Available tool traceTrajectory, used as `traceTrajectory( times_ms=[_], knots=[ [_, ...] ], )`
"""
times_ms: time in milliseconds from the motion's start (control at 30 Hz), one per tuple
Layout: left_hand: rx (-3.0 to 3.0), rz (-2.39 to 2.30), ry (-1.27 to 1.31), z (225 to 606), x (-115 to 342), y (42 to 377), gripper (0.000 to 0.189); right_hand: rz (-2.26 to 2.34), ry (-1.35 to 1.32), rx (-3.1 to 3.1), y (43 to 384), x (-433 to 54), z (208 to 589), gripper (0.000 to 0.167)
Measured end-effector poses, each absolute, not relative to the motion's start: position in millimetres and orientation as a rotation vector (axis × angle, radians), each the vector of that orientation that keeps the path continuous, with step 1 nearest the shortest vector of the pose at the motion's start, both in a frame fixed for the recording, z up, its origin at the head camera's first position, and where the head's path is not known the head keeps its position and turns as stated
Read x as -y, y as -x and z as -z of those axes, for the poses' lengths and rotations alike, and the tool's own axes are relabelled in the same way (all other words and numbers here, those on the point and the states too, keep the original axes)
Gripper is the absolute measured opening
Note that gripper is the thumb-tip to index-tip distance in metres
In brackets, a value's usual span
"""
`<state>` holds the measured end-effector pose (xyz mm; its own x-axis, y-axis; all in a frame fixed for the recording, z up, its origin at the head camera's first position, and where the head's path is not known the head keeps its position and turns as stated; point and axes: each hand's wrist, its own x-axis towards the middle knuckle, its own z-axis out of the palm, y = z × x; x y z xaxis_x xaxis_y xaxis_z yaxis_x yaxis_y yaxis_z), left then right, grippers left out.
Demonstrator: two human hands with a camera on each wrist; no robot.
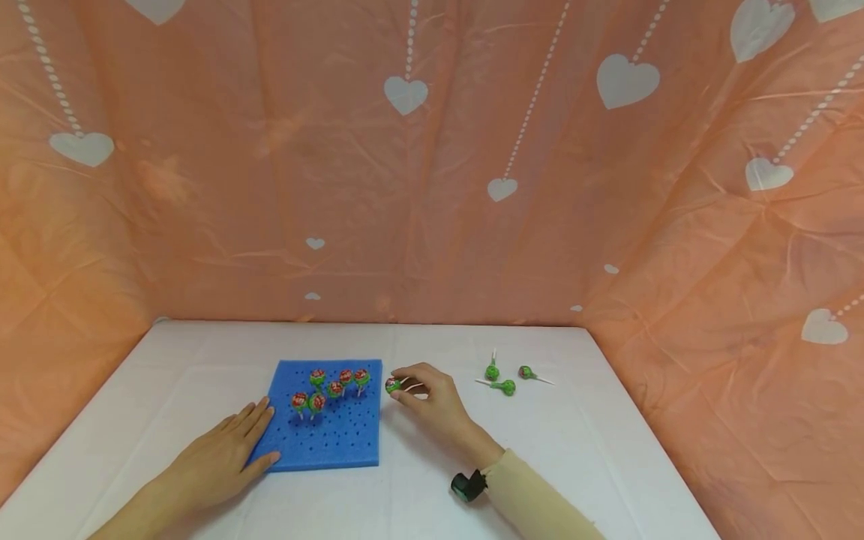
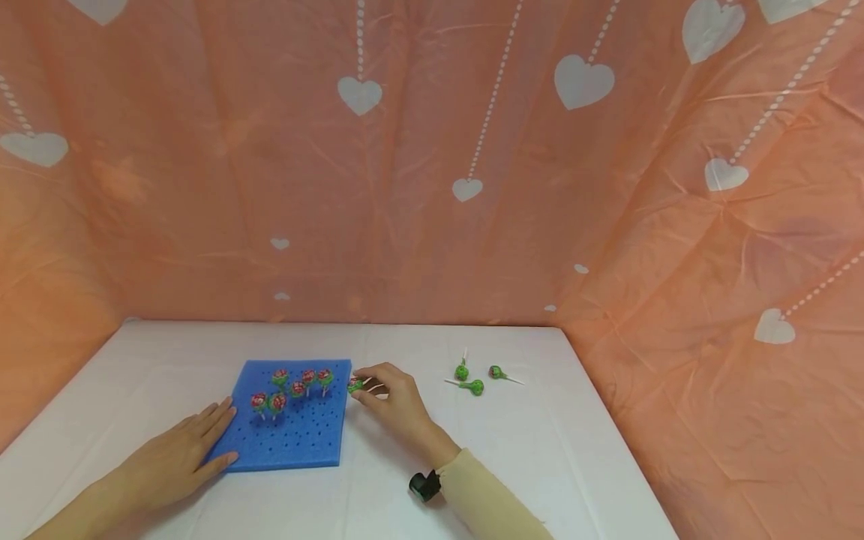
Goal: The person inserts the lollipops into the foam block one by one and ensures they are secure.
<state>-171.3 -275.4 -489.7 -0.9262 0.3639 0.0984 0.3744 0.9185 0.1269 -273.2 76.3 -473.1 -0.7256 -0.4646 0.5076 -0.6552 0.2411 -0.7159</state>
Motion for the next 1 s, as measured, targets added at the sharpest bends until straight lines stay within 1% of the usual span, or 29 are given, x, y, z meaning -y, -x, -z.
traceTrajectory(
  times_ms=[200,600,1000],
  knots=[
    [3.011,0.229,0.579,489,275,171,0.079,-1.555,-1.034,2.37,267,-64,473,0.03],
    [3.018,0.238,0.577,489,276,172,0.08,-1.643,-1.094,2.34,262,-41,479,0.028],
    [3.004,0.236,0.585,489,276,170,0.079,-1.623,-1.171,2.34,256,-18,480,0.028]
  ],
)
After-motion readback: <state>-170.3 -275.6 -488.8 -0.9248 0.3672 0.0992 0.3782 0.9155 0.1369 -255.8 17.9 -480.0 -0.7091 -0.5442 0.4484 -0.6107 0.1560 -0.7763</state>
